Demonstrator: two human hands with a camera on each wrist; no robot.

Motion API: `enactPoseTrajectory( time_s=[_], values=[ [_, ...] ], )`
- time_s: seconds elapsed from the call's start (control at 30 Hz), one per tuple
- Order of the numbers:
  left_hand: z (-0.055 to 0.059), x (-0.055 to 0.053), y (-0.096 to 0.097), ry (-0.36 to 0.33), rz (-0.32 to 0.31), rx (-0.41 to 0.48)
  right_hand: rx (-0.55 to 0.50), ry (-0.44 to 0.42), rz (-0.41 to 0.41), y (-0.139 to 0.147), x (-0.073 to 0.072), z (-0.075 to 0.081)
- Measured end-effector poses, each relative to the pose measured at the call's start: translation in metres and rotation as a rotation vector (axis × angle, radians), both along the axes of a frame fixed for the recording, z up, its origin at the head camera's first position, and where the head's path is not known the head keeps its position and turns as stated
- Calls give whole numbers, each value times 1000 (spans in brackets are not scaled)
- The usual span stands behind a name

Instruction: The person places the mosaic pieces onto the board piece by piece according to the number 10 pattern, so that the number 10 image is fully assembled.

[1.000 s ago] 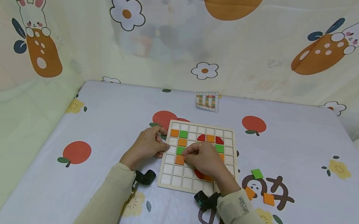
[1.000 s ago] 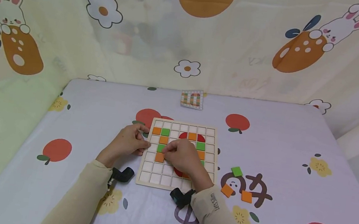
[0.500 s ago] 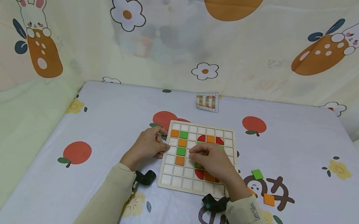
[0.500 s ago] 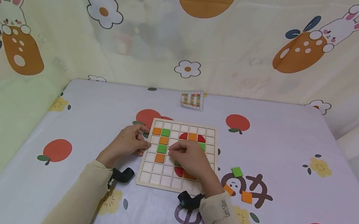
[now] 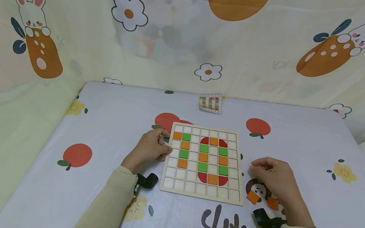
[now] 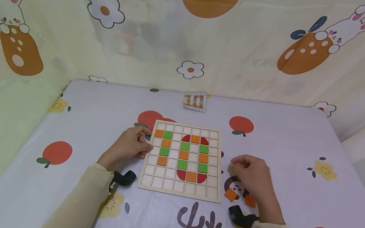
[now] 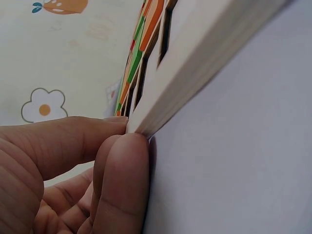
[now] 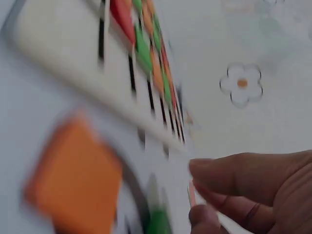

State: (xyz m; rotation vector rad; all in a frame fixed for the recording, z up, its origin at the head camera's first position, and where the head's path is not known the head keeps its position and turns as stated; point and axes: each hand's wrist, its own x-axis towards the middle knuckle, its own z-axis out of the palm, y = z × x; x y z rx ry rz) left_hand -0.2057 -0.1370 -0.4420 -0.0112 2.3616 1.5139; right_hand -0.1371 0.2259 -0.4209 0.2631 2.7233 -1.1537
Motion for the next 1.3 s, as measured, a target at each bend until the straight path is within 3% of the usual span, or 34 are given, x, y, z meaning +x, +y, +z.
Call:
enactPoseTrajectory(
  time_s=[0.23, 0.43, 0.6, 0.77, 0.97, 1.1, 1.3],
  values=[
    [0, 0, -1, 0, 3, -3, 110, -67, -23, 24, 7, -3],
    [1, 0, -1, -8, 12, -14, 65, -108, -28, 25, 8, -2],
    [1, 0, 0, -13, 12, -13, 45, -74, -26, 23, 10, -1],
    [1, 0, 1, -11, 13, -10, -27, -31, -31, 17, 8, 0],
    [0, 1, 1, -14, 16, -13, -138, -42, -46, 0, 6, 2],
    [0, 1, 1, -9, 17, -21, -189, -53, -8, -13, 3, 4],
    [0, 1, 1, -6, 11, -17, -366, -103, 42, -39, -1, 3]
  ],
)
